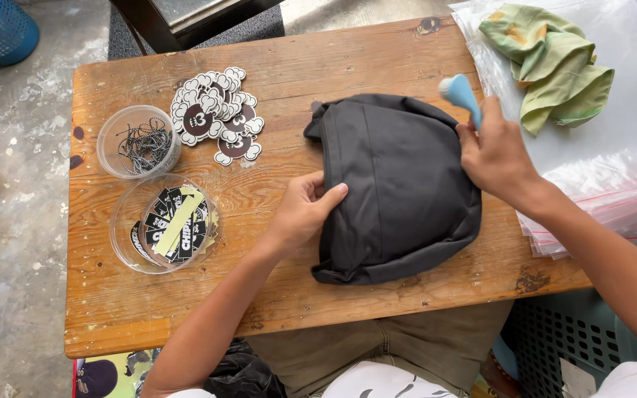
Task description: The person cleans a black mesh bag with a blue brush, scrubbing the surface thoroughly. They then attach a small metal chain to a cartoon character tag and affix the tag to the bag's zipper pull.
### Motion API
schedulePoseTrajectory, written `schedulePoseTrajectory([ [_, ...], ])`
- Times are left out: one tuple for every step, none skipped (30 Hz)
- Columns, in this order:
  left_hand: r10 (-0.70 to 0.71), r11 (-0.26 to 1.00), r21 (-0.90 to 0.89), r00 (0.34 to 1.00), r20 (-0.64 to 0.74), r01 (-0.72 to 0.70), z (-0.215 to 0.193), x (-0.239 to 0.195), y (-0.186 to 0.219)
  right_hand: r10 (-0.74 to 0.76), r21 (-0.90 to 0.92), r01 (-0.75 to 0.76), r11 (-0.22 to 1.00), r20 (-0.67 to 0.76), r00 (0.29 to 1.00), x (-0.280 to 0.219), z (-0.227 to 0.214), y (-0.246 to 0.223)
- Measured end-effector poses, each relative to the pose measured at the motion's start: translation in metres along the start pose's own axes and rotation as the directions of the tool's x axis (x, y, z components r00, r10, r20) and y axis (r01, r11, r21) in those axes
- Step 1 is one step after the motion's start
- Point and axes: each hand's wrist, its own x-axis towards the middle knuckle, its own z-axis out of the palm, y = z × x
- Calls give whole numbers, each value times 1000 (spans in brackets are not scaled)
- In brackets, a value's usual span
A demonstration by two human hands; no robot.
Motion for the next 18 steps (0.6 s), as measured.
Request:
schedulePoseTrajectory([
  [-3, 1000, -1, 1000, -1, 3, -11, 8, -18, 2, -1, -2, 1000, 3, 1000, 1, 6, 5],
  [10, 975, 224, 1000, 6, -11, -22, 16, -36, -125, -124, 122, 985, -17, 992, 2, 13, 10],
  [21, 899, 437, 1000, 16, -25, -33, 23, -55, -251, -246, 239, 940, -20, 968, 3, 19, 14],
  [18, 900, 436, 1000, 13, -21, -24, 15, -42, -251, -244, 239, 940, -17, 968, 5, 25, 25],
  [74, 646, 760, 997, 37, -76, -16, 6, -29, -283, -411, 275, 869, 42, 958, 8, 30, 35],
  [113, 281, 953, 990, 82, -111, -8, -2, -15, -304, -559, 308, 770, 103, 947, 10, 37, 44],
  [110, 279, 954, 991, 79, -107, -7, -5, -21, -304, -554, 310, 772, 106, 947, 8, 35, 36],
  [240, 157, 981, 968, 73, -113, -6, -8, -28, -369, -736, 316, 599, 97, 924, 6, 33, 27],
  [366, 32, 994, 927, 83, -102, -6, -11, -35, -433, -874, 290, 390, 104, 895, 3, 30, 18],
  [365, 31, 994, 927, 82, -100, -6, -7, -33, -433, -873, 291, 391, 104, 895, -1, 27, 0],
  [502, -19, 977, 843, 191, -211, -6, -4, -32, -428, -816, 310, 487, 86, 900, -4, 23, -18],
  [623, -84, 947, 725, 293, -311, -6, 0, -31, -421, -751, 325, 575, 70, 905, -8, 18, -36],
  [623, -83, 947, 726, 292, -309, -4, -2, -24, -421, -750, 327, 575, 71, 904, -10, 20, -47],
  [595, -121, 936, 730, 335, -331, -2, -4, -18, -352, -610, 354, 709, 129, 927, -12, 23, -59],
  [566, -157, 923, 733, 377, -352, 1, -7, -12, -291, -452, 351, 820, 199, 936, -14, 25, -71],
  [565, -158, 923, 734, 376, -351, -3, -4, -16, -292, -450, 352, 821, 200, 935, -8, 30, -78],
  [557, -165, 919, 735, 387, -358, -6, -2, -21, -273, -337, 359, 870, 278, 921, -2, 35, -84],
  [548, -172, 914, 736, 398, -366, -9, 1, -25, -261, -220, 352, 910, 356, 897, 4, 41, -91],
])
